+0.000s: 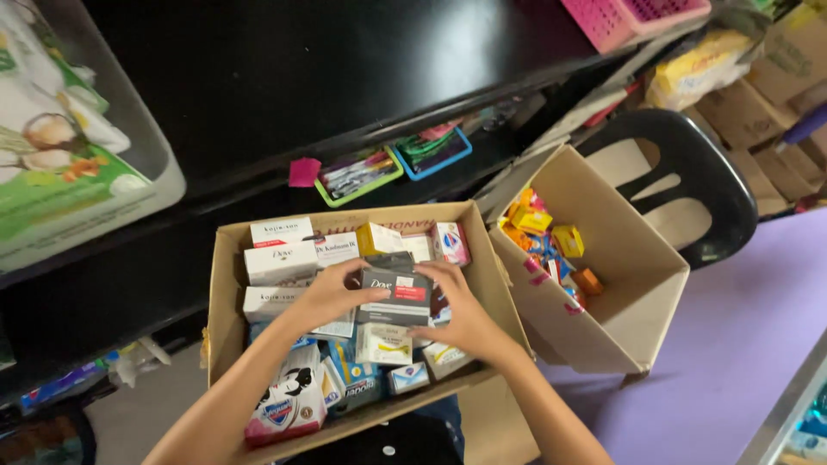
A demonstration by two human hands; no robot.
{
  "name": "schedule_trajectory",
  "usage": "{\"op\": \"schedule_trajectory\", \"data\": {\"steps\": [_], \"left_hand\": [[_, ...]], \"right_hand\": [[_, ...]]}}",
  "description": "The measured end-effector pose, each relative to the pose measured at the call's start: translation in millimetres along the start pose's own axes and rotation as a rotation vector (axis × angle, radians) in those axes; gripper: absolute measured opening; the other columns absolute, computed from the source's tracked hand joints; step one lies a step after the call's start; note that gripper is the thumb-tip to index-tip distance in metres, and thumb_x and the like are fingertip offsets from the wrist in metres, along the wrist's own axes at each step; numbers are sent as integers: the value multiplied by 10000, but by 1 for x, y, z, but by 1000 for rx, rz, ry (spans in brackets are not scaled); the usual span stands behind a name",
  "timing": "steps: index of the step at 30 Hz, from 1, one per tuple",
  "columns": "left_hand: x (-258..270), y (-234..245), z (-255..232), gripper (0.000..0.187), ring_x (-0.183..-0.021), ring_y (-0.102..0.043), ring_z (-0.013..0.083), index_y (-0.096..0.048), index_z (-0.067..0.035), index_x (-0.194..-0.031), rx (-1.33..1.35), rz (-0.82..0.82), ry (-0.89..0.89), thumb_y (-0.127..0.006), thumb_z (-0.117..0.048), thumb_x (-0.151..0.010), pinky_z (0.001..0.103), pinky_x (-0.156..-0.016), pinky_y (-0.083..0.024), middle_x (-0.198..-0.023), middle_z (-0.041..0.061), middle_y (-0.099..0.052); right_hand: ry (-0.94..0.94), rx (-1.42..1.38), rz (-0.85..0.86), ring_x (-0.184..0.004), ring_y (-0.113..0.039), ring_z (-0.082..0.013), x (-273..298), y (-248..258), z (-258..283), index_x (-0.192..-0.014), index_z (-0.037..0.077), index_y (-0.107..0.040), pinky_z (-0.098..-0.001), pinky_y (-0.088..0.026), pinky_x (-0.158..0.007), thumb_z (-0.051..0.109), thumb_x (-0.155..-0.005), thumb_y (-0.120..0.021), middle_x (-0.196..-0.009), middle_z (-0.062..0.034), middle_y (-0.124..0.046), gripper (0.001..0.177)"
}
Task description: The person sorts various small boxes and packets from a large cardboard box into a smaller box and onto a black shelf. They handle items such as skincare boxes and snack packets, moving them between containers and arranging them on the shelf.
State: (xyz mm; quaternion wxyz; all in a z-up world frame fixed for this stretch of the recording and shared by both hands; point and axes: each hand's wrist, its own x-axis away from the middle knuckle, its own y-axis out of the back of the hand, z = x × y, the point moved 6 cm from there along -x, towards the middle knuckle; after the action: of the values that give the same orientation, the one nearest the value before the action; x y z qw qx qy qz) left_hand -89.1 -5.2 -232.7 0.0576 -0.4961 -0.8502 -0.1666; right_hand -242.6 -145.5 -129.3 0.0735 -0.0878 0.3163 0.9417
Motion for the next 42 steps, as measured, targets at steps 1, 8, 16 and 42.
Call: {"op": "schedule_trajectory", "data": {"steps": [1, 8, 16, 42], "left_hand": [[-1, -3, 4, 563, -817, -699, 159, -702, -57, -1183, 98, 19, 3, -834, -401, -757, 321, -729, -568, -936, 72, -772], [-1, -7, 3, 462, -963, -660, 104, -641, -49, -1263, 440, 117, -166, -684, -352, -918, 308, -812, -532, -1120, 56, -709], [-4, 15, -21, 364, -969, -691, 200, -595, -36, -1289, 600, 102, -313, -542, -274, -1019, 336, -890, -562, -1095, 89, -708], [4, 32, -24, 314, -843, -630, 136, -587, -46, -1276, 550, 22, -294, -605, -151, -980, 286, -776, -501, -996, 76, -686]], "right_hand": [[-43, 94, 25, -1252, -554, -364, 1, -2, 6, -1432, 57, -481, -416, -482, -1013, 193, -693, -911, -1362, -192, -524, 866], [0, 280, -75, -1253, -607, -358, -1, 25, 35, -1422, 83, -521, -426, -510, -1034, 198, -677, -911, -1349, -170, -589, 849], [153, -4, -548, -1327, -612, -243, -114, 150, 62, -1489, 22, -462, -375, -553, -1128, 164, -865, -886, -1407, -107, -549, 768], [127, -144, -348, -967, -691, -163, -491, 159, -92, -1346, -13, -616, -297, -578, -813, -19, -878, -736, -1116, -93, -722, 484]]}}
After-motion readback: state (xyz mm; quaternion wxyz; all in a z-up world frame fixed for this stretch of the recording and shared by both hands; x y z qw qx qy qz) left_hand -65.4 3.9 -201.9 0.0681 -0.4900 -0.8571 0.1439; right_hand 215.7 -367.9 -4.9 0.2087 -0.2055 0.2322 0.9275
